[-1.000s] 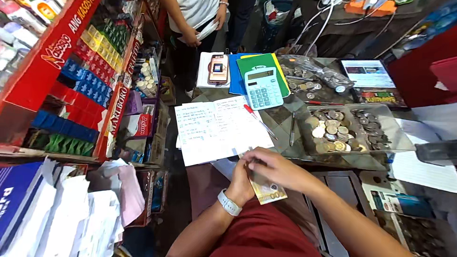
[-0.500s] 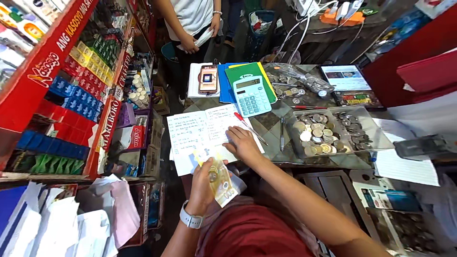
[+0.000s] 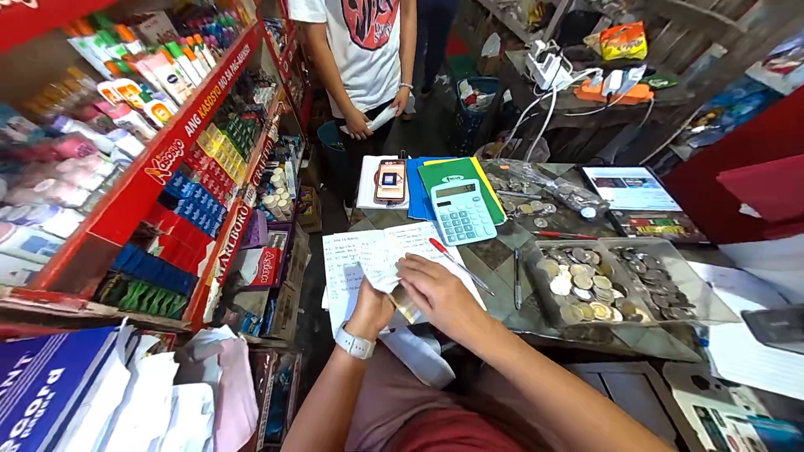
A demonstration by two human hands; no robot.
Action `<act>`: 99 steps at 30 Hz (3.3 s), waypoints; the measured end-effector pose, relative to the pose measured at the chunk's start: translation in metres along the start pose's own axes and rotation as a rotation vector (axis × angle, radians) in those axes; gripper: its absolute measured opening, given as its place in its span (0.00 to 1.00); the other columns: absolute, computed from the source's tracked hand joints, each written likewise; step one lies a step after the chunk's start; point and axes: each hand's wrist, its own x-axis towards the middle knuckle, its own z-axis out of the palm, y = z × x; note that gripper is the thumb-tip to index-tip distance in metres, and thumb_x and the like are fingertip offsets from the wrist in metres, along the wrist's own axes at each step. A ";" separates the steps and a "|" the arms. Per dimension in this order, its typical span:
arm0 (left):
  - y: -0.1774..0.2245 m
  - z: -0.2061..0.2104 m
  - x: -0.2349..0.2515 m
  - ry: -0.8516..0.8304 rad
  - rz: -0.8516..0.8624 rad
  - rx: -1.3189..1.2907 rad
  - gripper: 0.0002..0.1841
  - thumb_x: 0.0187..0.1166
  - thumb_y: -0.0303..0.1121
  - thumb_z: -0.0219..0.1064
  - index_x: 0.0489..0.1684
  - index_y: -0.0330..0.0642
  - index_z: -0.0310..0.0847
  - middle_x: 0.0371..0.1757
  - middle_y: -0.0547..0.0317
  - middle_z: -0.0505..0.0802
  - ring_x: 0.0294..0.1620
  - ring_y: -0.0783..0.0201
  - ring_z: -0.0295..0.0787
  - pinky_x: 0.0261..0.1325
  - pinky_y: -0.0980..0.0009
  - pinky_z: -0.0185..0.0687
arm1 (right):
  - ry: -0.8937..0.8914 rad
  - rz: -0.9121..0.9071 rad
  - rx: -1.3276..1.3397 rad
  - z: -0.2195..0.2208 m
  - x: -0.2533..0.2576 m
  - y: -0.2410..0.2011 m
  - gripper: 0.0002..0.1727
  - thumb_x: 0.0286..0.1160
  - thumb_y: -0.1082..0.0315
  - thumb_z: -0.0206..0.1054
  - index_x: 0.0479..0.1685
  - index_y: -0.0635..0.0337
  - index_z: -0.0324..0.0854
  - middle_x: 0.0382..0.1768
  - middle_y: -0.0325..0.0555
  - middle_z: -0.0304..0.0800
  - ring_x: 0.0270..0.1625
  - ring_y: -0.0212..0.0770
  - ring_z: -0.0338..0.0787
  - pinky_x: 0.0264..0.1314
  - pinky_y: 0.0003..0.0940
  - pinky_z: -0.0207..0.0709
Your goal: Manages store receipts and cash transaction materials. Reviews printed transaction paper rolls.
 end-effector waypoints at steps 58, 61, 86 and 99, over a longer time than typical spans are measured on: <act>0.044 0.027 0.043 -0.127 0.370 0.715 0.31 0.91 0.42 0.48 0.90 0.39 0.48 0.82 0.44 0.73 0.72 0.58 0.82 0.74 0.61 0.80 | -0.178 0.595 -0.327 -0.025 -0.096 0.060 0.14 0.74 0.82 0.62 0.53 0.69 0.91 0.54 0.67 0.90 0.62 0.67 0.88 0.66 0.57 0.82; 0.013 -0.010 0.014 -0.212 0.400 1.004 0.28 0.89 0.38 0.56 0.86 0.37 0.62 0.83 0.44 0.76 0.78 0.56 0.79 0.77 0.55 0.77 | -0.181 0.645 -0.340 -0.036 -0.104 0.042 0.11 0.74 0.80 0.64 0.47 0.72 0.91 0.51 0.69 0.89 0.59 0.66 0.90 0.61 0.54 0.85; -0.043 -0.082 -0.012 -0.029 0.849 1.454 0.12 0.80 0.31 0.64 0.49 0.40 0.94 0.65 0.41 0.91 0.80 0.34 0.76 0.84 0.29 0.54 | -0.375 1.053 -0.555 -0.080 -0.047 0.067 0.18 0.89 0.68 0.54 0.64 0.69 0.84 0.71 0.77 0.75 0.64 0.75 0.85 0.62 0.69 0.79; 0.024 -0.157 -0.003 0.487 0.412 0.977 0.21 0.92 0.36 0.51 0.67 0.27 0.81 0.67 0.35 0.87 0.71 0.51 0.83 0.76 0.54 0.73 | 0.009 0.437 -0.260 -0.096 -0.069 0.046 0.17 0.79 0.72 0.65 0.62 0.73 0.84 0.51 0.77 0.83 0.44 0.67 0.88 0.48 0.57 0.83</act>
